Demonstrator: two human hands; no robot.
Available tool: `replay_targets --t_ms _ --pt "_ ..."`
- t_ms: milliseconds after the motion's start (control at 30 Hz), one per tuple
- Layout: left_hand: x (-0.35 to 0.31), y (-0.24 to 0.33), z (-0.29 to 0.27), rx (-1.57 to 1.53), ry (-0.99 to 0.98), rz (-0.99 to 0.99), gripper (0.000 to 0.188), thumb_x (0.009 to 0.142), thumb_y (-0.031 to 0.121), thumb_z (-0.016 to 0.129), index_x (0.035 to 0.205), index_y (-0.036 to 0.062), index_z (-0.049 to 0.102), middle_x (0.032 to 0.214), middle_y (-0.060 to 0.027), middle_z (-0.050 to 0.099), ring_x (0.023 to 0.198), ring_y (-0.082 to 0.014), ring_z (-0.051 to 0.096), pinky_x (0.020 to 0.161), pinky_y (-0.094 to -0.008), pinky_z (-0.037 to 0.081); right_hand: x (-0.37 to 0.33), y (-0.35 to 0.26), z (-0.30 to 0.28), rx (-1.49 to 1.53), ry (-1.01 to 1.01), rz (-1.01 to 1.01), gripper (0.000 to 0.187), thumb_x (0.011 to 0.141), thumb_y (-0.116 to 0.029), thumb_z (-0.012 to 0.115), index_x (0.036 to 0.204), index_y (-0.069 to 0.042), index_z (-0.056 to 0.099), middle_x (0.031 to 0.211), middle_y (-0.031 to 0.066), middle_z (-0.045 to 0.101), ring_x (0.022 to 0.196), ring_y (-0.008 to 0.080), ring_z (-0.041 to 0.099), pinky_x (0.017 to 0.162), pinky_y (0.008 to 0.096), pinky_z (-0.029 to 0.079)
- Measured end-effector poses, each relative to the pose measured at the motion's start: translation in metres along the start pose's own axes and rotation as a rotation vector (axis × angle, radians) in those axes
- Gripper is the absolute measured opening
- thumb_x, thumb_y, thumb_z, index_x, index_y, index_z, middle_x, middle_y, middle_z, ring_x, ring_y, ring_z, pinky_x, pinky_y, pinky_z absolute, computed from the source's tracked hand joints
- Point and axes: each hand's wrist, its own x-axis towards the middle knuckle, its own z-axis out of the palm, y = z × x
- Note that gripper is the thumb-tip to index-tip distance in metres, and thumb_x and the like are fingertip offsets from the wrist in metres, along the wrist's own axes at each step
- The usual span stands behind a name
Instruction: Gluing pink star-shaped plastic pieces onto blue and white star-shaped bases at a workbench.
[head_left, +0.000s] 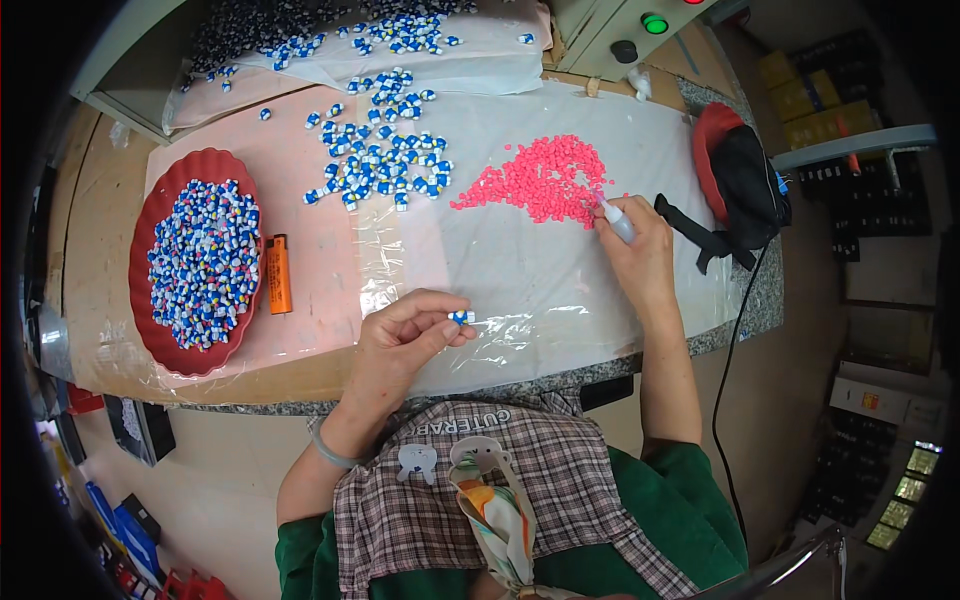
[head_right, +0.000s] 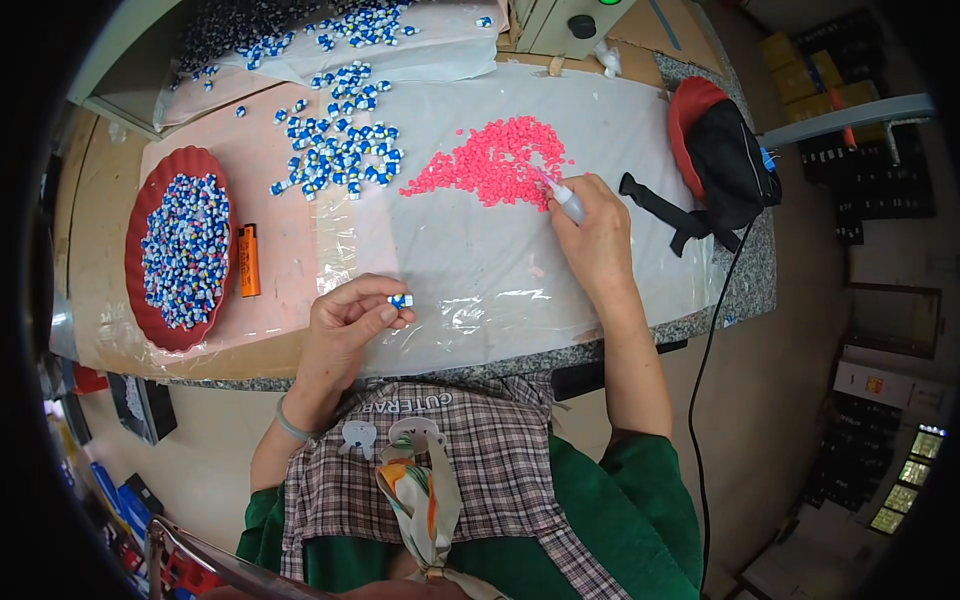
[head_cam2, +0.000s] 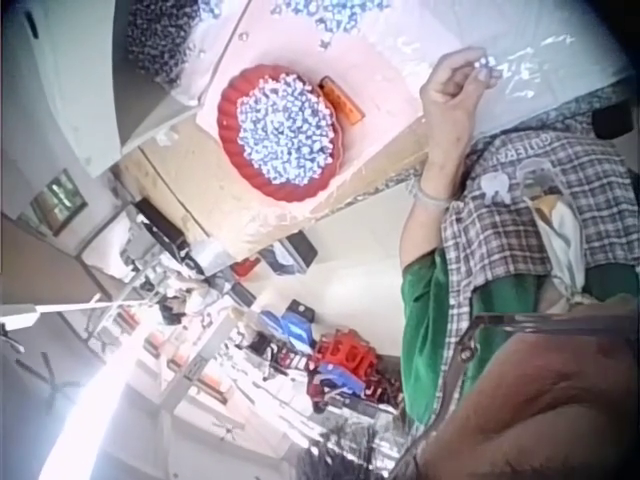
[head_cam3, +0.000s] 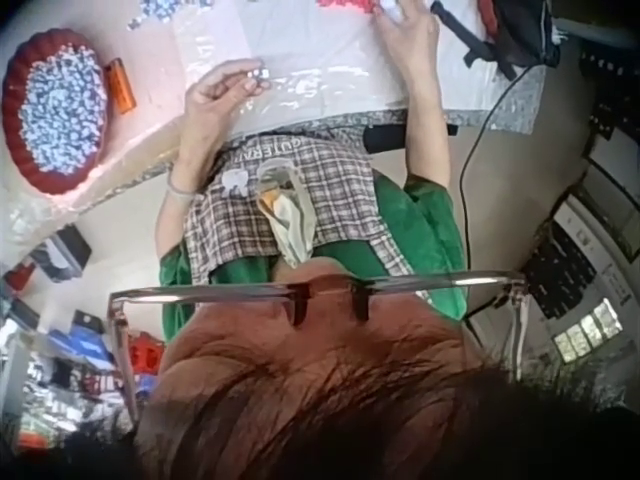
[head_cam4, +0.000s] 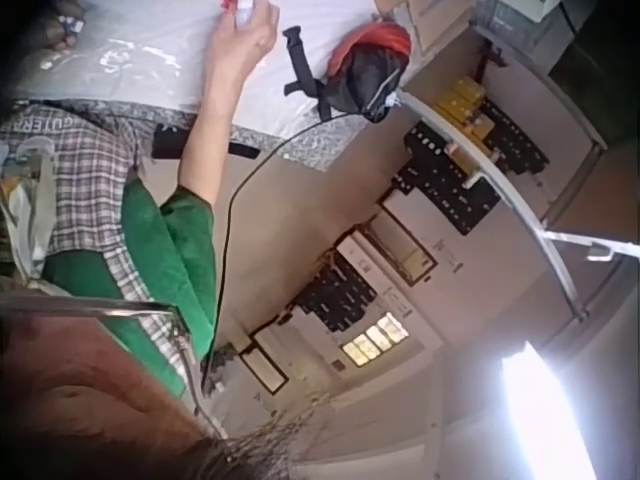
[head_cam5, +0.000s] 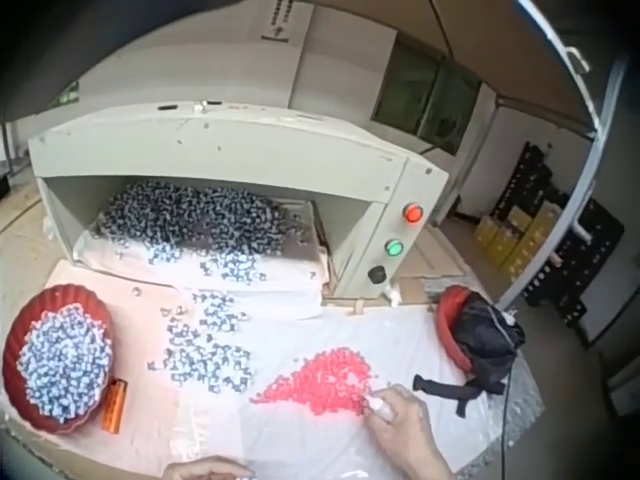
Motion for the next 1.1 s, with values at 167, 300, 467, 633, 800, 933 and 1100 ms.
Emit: replay_targets --t_ms 167,300,467,633,800,933,1100 --pt "0.002 -0.002 0.000 0.000 -0.031 -0.005 0.020 0.091 0.000 0.060 0.110 -0.0028 0.063 0.105 -0.0089 0.065 0.093 -0.0179 0.067 0.083 -0.0277 0.054 0.006 -0.009 0.002 -0.117 0.055 -0.001 0.029 0.073 0.005 0.063 0.102 0.001 0.064 0.094 0.0159 0.062 0.083 0.0345 0.062 0.077 0.0373 0.049" --pt "0.001 -0.003 -0.001 0.017 -0.061 0.012 0.020 0.091 0.000 0.060 0.111 -0.0028 0.062 0.107 -0.0092 0.064 0.096 -0.0188 0.067 0.086 -0.0291 0.054 0.026 -0.009 0.008 -0.137 0.085 -0.016 0.037 0.071 0.008 0.062 0.107 -0.001 0.065 0.100 0.0162 0.060 0.088 0.0352 0.062 0.080 0.0391 0.050" --pt "0.000 -0.003 -0.001 0.016 -0.059 -0.003 0.020 0.091 -0.001 0.059 0.111 -0.0030 0.062 0.107 -0.0092 0.064 0.096 -0.0185 0.067 0.086 -0.0288 0.055 0.036 -0.016 0.018 -0.093 -0.049 -0.072 0.037 0.073 0.007 0.063 0.109 -0.001 0.065 0.099 0.0154 0.061 0.087 0.0322 0.063 0.078 0.0379 0.051" --pt "0.000 -0.004 0.001 -0.009 -0.036 -0.012 0.018 0.091 -0.002 0.059 0.108 -0.0037 0.064 0.107 -0.0094 0.063 0.091 -0.0186 0.068 0.082 -0.0281 0.055 0.021 -0.024 0.012 0.209 -0.264 -0.031 0.028 0.080 0.001 0.065 0.107 -0.002 0.066 0.095 0.0096 0.065 0.079 0.0188 0.064 0.072 0.0322 0.051" --pt "0.000 -0.003 0.001 -0.002 -0.043 -0.002 0.018 0.091 -0.002 0.059 0.108 -0.0028 0.065 0.107 -0.0093 0.063 0.092 -0.0187 0.068 0.082 -0.0283 0.055 0.007 -0.024 -0.005 0.342 -0.187 0.224 0.010 0.084 -0.006 0.067 0.093 -0.001 0.067 0.090 0.0036 0.066 0.079 0.0091 0.060 0.070 0.0272 0.048" --pt "-0.001 -0.003 0.001 -0.004 -0.039 -0.015 0.018 0.091 -0.002 0.059 0.108 -0.0024 0.065 0.107 -0.0090 0.063 0.091 -0.0185 0.067 0.083 -0.0284 0.055 -0.013 -0.030 -0.008 0.306 -0.218 0.139 0.011 0.082 -0.005 0.069 0.091 0.000 0.066 0.085 0.0050 0.066 0.077 0.0127 0.061 0.070 0.0270 0.047" --pt "-0.001 -0.003 -0.002 0.015 -0.070 0.006 0.020 0.092 0.000 0.059 0.112 -0.0026 0.062 0.108 -0.0089 0.064 0.095 -0.0180 0.067 0.085 -0.0284 0.055 -0.027 -0.039 0.001 0.224 -0.213 0.006 0.015 0.077 -0.003 0.072 0.090 0.001 0.066 0.084 0.0104 0.064 0.078 0.0228 0.064 0.072 0.0300 0.049"
